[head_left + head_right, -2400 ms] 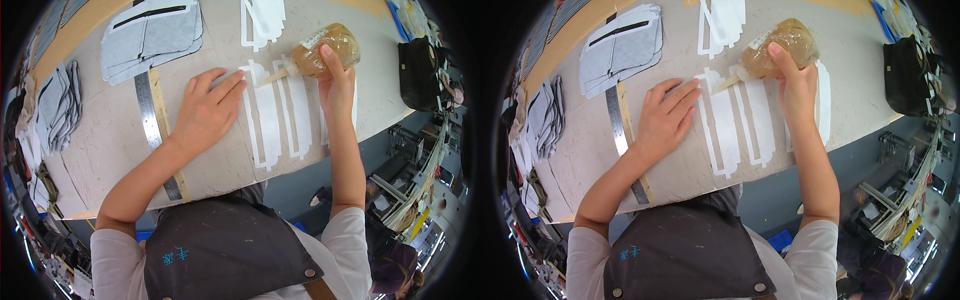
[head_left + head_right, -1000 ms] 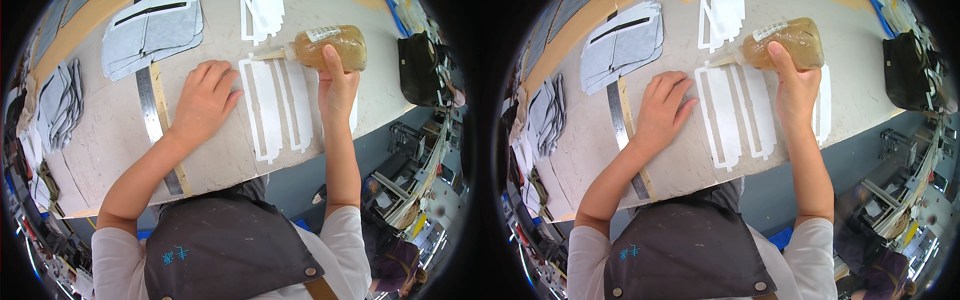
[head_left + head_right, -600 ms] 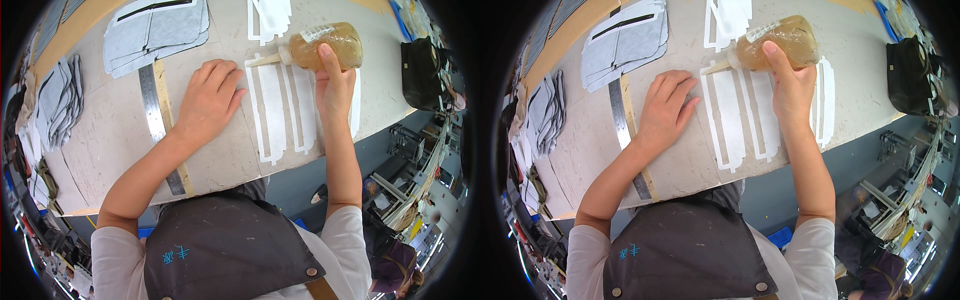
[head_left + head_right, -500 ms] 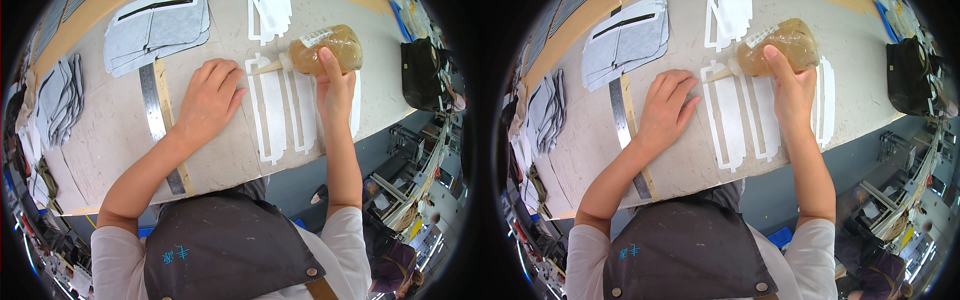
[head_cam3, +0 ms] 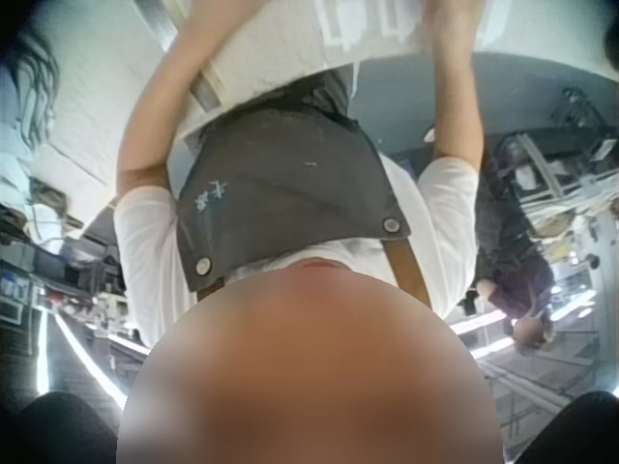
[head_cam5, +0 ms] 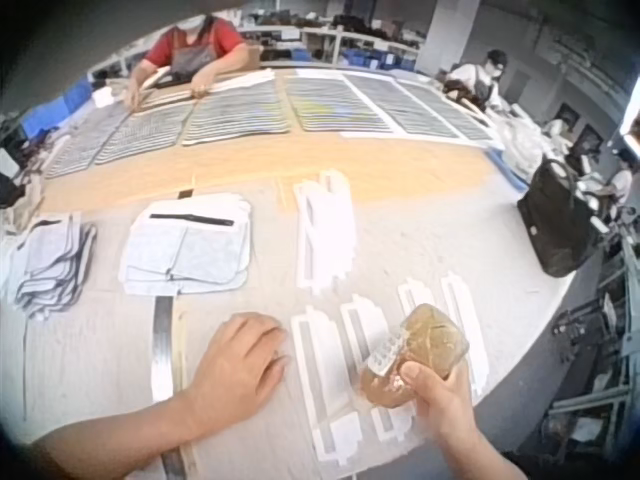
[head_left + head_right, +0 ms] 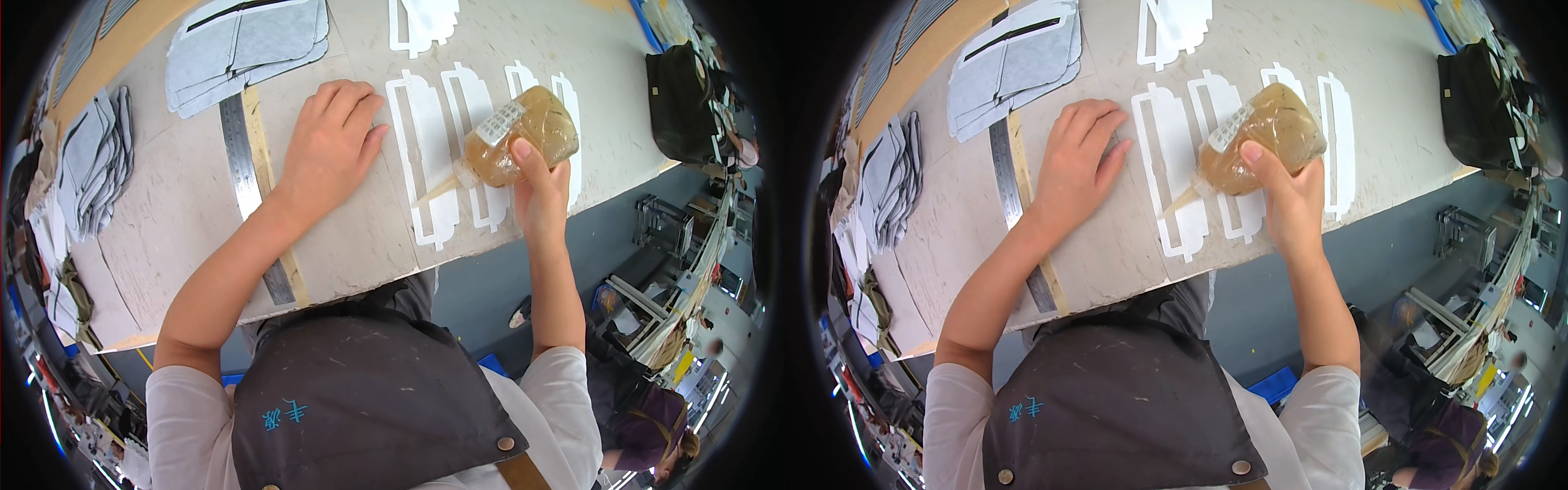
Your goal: Applying glue to and assembling small white fabric pouch components in a workshop.
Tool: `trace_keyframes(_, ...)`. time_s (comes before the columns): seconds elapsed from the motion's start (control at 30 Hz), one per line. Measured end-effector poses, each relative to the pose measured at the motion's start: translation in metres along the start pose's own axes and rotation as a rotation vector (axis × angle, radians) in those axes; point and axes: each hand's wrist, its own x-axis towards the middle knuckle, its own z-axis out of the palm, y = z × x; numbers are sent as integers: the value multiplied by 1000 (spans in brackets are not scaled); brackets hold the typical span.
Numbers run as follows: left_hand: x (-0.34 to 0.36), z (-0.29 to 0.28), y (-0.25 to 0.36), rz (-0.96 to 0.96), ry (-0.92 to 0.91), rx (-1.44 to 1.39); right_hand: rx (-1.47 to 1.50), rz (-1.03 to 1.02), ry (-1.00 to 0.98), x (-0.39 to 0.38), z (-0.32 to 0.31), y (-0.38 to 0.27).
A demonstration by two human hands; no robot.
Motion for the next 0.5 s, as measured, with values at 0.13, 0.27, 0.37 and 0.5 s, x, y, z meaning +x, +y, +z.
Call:
trace_keyframes(0.13, -1, 1, -2, 12, 9, 8, 6, -8, 28, -14, -7, 4)
trace_keyframes(0.27, -1, 2, -3, 32, 15, 40, -13, 6, 35, -27, -11, 2)
trace_keyframes(0.37, -1, 2, -4, 36, 14, 44, -48, 3, 38, -33, -13, 1)
trace_keyframes(0.5, -1, 2, -4, 42, 13, 61, -58, -38, 101, -36, -17, 1)
